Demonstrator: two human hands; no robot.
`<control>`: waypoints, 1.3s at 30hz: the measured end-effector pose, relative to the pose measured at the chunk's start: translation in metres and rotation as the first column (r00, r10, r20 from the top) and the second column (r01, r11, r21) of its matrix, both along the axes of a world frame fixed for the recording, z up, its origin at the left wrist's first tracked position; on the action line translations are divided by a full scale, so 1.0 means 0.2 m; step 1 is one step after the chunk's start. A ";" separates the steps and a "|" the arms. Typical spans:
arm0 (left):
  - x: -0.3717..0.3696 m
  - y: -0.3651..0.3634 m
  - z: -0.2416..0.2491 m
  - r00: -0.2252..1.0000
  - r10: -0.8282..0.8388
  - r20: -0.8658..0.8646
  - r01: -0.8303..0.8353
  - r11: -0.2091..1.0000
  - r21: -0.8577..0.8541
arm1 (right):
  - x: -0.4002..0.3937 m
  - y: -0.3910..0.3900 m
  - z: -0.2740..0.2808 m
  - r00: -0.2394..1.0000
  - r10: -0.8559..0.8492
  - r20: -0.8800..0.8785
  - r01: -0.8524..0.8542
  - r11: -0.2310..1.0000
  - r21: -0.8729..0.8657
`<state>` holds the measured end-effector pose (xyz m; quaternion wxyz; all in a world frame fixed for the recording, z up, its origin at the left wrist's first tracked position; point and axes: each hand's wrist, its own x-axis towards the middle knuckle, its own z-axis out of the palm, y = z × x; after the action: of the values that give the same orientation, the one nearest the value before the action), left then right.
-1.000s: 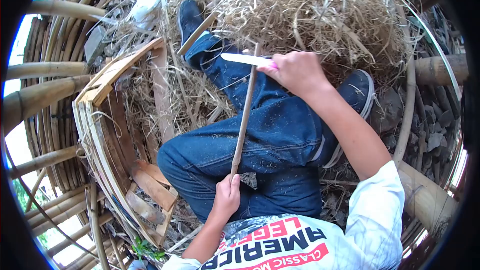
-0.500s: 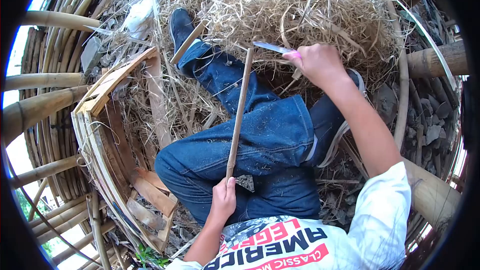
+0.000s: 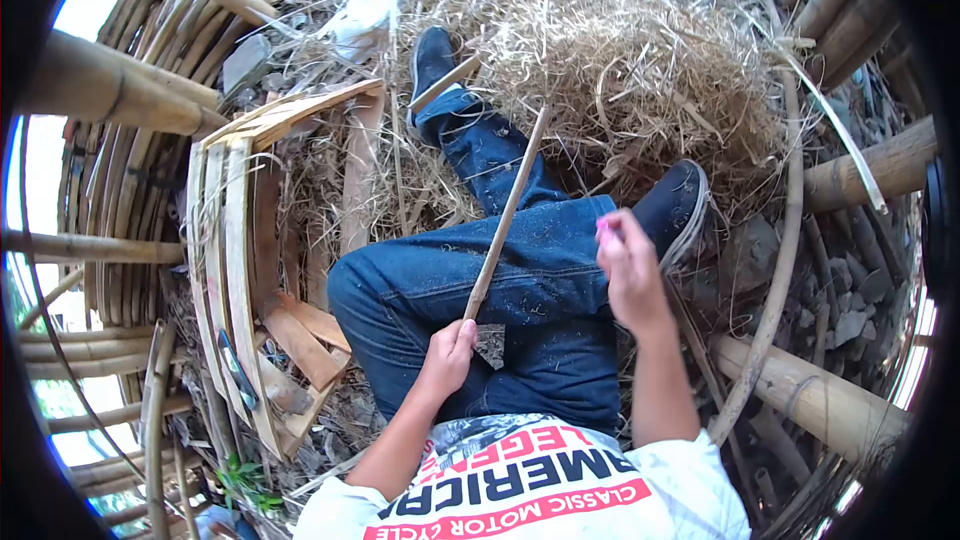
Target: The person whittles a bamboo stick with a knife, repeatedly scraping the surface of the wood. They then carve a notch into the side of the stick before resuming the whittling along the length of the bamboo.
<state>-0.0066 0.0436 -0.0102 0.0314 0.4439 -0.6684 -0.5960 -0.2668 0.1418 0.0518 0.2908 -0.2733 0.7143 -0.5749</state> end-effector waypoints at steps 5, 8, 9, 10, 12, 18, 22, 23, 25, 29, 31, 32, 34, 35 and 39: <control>0.04 0.00 -0.02 0.990 0.081 -0.115 -0.058 0.980 0.188 | 0.28 0.16 -0.16 0.942 -0.015 0.336 0.042 0.996 -0.073; 0.06 0.00 -0.03 0.990 0.050 -0.129 -0.027 0.985 0.171 | 0.30 0.19 -0.14 0.952 0.016 0.306 -0.004 0.999 -0.041; 0.07 0.00 -0.03 0.986 0.068 -0.154 -0.042 0.985 0.168 | 0.29 0.18 -0.13 0.960 0.036 0.279 -0.037 0.999 -0.005; 0.06 0.00 -0.03 0.985 0.058 -0.160 -0.035 0.989 0.143 | 0.28 0.17 -0.11 0.970 0.026 0.243 -0.023 1.000 -0.015; 0.05 0.01 0.01 0.987 0.055 -0.150 -0.039 0.994 0.105 | 0.25 0.12 -0.06 0.973 0.029 0.231 -0.025 1.000 -0.017; 0.08 0.00 -0.08 0.984 0.016 -0.178 -0.023 0.999 -0.034 | -0.06 -0.18 -0.17 0.996 -0.007 -0.088 -0.002 0.994 -0.106; 0.07 0.01 -0.06 0.990 0.000 -0.142 -0.012 0.996 -0.085 | -0.20 -0.41 -0.21 0.969 0.026 -0.245 -0.037 0.999 -0.038; 0.07 0.01 -0.05 0.989 0.006 -0.145 -0.019 0.996 -0.092 | -0.22 -0.44 -0.22 0.968 0.031 -0.248 -0.044 0.998 -0.045; 0.06 0.02 -0.04 0.992 -0.036 -0.121 0.011 0.980 -0.196 | -0.23 -0.49 -0.22 0.913 0.023 -0.407 0.029 0.992 0.122; 0.05 0.03 -0.05 0.997 -0.038 -0.074 0.019 0.970 -0.242 | -0.23 -0.48 -0.26 0.913 0.131 -0.387 -0.046 0.974 0.221; 0.04 0.03 -0.03 0.998 -0.036 -0.056 0.021 0.967 -0.253 | -0.16 -0.46 -0.25 0.913 0.207 -0.352 -0.107 0.953 0.283; 0.04 0.03 -0.01 0.999 -0.034 -0.041 0.021 0.962 -0.272 | -0.11 -0.44 -0.21 0.902 0.255 -0.349 -0.151 0.942 0.300; 0.03 0.03 0.02 0.999 -0.036 -0.039 0.023 0.958 -0.286 | -0.08 -0.42 -0.18 0.873 0.300 -0.384 -0.161 0.921 0.354; 0.02 0.03 0.02 0.999 -0.029 -0.040 0.015 0.952 -0.306 | -0.10 -0.42 -0.16 0.861 0.271 -0.431 -0.114 0.928 0.354; 0.03 0.04 0.02 0.999 -0.011 -0.036 -0.001 0.954 -0.301 | -0.17 -0.42 -0.19 0.883 0.173 -0.437 -0.062 0.965 0.256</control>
<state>-0.0015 0.0522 -0.0054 0.1095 0.4211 -0.7517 -0.4956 -0.3010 0.0572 0.0133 0.1801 -0.4072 0.8072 -0.3875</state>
